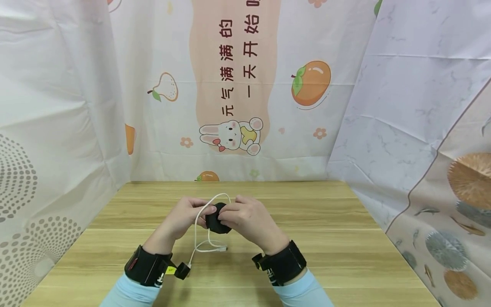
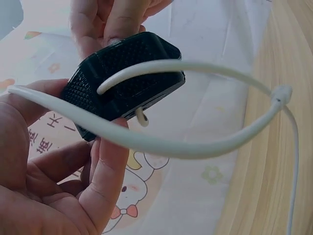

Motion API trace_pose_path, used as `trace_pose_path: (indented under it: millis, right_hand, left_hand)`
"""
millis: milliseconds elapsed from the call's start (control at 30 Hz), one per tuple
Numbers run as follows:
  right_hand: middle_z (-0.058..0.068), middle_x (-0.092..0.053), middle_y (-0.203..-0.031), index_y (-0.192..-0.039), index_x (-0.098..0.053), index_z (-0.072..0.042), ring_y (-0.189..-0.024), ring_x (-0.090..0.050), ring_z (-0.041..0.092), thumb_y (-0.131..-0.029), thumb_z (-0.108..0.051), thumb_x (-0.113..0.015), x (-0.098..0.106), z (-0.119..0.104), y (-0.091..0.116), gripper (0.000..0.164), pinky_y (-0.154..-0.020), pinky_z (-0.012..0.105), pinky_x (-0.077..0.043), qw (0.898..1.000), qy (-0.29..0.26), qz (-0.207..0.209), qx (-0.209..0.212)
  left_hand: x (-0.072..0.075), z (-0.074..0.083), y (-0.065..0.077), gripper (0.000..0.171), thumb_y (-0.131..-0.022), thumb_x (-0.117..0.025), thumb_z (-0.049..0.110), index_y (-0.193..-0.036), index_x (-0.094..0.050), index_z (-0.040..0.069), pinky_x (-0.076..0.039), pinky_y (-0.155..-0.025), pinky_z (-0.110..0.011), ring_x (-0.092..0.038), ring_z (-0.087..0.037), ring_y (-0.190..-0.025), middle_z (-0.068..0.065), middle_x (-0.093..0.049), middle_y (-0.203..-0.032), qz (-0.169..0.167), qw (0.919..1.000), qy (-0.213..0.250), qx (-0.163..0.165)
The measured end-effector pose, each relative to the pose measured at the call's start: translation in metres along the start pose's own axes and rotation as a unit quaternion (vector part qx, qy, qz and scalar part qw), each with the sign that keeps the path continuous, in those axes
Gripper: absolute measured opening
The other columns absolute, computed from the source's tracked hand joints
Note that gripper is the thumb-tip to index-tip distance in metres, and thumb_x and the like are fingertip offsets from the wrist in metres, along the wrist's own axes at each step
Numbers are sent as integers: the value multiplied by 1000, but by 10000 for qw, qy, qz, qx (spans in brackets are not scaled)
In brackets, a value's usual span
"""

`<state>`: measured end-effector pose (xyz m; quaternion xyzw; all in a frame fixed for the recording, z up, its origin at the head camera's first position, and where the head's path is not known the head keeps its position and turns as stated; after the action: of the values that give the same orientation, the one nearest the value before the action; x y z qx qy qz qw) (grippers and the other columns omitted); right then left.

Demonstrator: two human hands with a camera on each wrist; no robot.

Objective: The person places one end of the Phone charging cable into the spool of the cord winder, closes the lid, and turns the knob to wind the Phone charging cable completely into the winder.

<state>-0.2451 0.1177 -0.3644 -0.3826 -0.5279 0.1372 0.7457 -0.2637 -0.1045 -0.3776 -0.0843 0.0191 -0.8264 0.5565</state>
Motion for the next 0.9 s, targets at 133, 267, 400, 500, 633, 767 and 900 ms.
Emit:
trace_pose_path:
  millis: [133, 267, 400, 500, 633, 767, 900]
  right_hand:
    - [-9, -74, -92, -90, -80, -17, -74, -52, 13, -82, -19, -88, -1, 1, 0, 12, -63, 21, -46, 9997, 11, 221, -134]
    - [-7, -74, -89, -90, -80, -16, -70, -51, 13, -82, -18, -87, -2, 0, 1, 11, -60, 23, -46, 9987, 25, 402, -303]
    - [-6, -73, -84, -88, -80, -14, -69, -54, 13, -81, -16, -88, -3, -1, 1, 11, -59, 24, -48, 9975, 91, 509, -474]
    - [-5, -73, -82, -87, -80, -13, -69, -56, 13, -81, -15, -88, -4, -2, 0, 11, -59, 24, -50, 9963, 188, 541, -636]
    - [-4, -73, -85, -88, -79, -11, -72, -56, 15, -83, -16, -87, -5, -6, -2, 10, -60, 25, -51, 9938, 317, 655, -843]
    - [-4, -72, -89, -89, -79, -12, -74, -54, 17, -85, -16, -85, -7, -7, -3, 8, -61, 26, -51, 9928, 442, 752, -826]
    - [-3, -70, -88, -88, -79, -11, -74, -53, 17, -86, -15, -84, -9, -8, -3, 7, -61, 28, -50, 9919, 427, 728, -949]
  left_hand:
    - [-1, 3, 1, 32, -94, -74, 13, -117, -72, -9, -61, -69, -47, -73, -22, -77, -19, -75, -101, -15, 9999, 84, -74]
    - [-2, 5, 2, 32, -93, -74, 13, -118, -72, -8, -57, -75, -60, -74, -24, -80, -19, -75, -101, -29, 9996, 130, -230]
    - [-2, 4, 1, 33, -93, -75, 14, -118, -72, -8, -59, -74, -57, -74, -24, -80, -19, -75, -100, -43, 9993, 171, -337]
    - [-2, 3, 1, 33, -93, -76, 13, -118, -72, -9, -61, -72, -51, -74, -24, -82, -20, -74, -102, -30, 9989, 264, -381]
    - [-2, 2, 0, 33, -93, -75, 11, -118, -71, -10, -61, -72, -44, -74, -25, -85, -21, -74, -104, 46, 9981, 439, -431]
    - [-2, 3, 0, 34, -93, -76, 12, -119, -71, -9, -62, -70, -40, -73, -26, -88, -21, -73, -106, 152, 9976, 467, -491]
    - [-2, 3, 1, 32, -93, -76, 12, -118, -72, -8, -62, -71, -44, -74, -27, -87, -21, -73, -105, 197, 9972, 384, -613]
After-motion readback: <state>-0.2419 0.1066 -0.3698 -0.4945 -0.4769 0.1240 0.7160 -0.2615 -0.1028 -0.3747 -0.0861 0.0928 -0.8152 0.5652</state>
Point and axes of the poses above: each hand's wrist, its own y-axis away from the middle knuckle, its own x-axis out of the back of the hand, z = x × y, the point moved 1 cm from there along -y, towards the middle knuckle
